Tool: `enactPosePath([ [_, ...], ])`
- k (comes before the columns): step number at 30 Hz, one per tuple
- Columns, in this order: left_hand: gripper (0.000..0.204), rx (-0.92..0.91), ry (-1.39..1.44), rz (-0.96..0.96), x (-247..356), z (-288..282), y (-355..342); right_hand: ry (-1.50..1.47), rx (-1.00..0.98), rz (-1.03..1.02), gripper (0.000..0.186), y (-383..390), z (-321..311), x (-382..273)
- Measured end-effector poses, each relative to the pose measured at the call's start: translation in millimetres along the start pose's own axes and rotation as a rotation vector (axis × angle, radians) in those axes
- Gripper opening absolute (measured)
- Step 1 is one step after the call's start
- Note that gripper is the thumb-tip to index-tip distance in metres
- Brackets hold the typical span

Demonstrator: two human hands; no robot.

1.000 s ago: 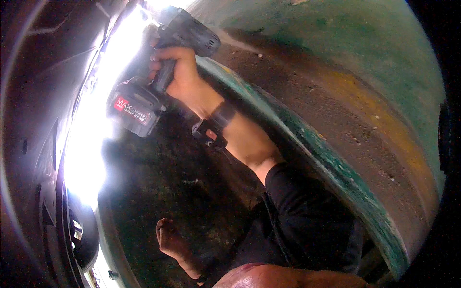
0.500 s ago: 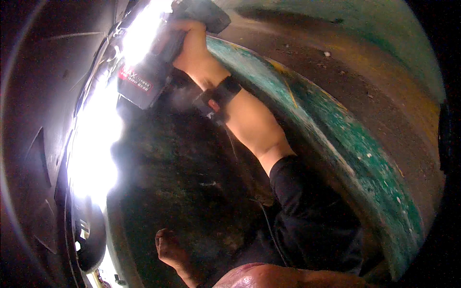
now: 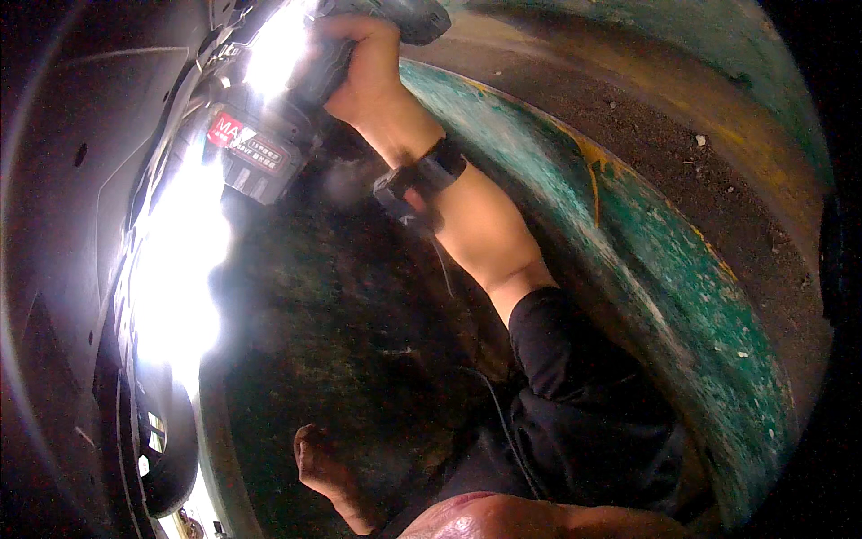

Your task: The person pushes plastic clips into the underbody panel of a vehicle while working in a service pit, then uses a power impact wrench to tighten a bolt on the same panel. The person then walks up the stairs from the pit, retrieves a large blue bottle of fluid from a shelf, and pours it into the washer fluid reservoir under the hood.

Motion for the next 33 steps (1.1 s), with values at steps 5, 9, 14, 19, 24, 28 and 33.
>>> enactPosePath([
  [5,0.019,0.005,0.005,-0.031,-6,6,-7,0.022,0.034,-0.011,0.021,-14,-10,4],
  [9,0.019,0.011,0.006,-0.055,-9,11,-10,0.030,0.036,0.002,0.016,-17,-12,4],
  [14,0.020,0.020,0.012,-0.084,-14,17,-13,0.011,0.018,-0.020,0.015,-20,-12,0],
  [19,0.021,0.040,-0.019,-0.150,-26,16,-8,-0.010,-0.073,0.044,0.014,-5,-3,-15],
  [24,0.023,0.046,0.185,-0.326,-45,27,-16,0.217,0.065,-0.065,0.012,-26,-36,4],
  [28,0.026,0.091,0.743,-0.647,-42,28,13,0.047,-0.115,0.064,0.022,54,-52,-9],
  [33,0.024,0.067,0.127,-0.456,-40,37,37,0.047,-0.064,0.310,0.040,130,-69,18],
])
Point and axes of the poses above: each hand's wrist, its own y-axis away from the middle knuckle, its own z-axis out of the palm, x = y × z, the point moved 1 cm from there along -y, towards the middle knuckle, and after that the axes turned 10 degrees about -z, right-handed, at the moved point
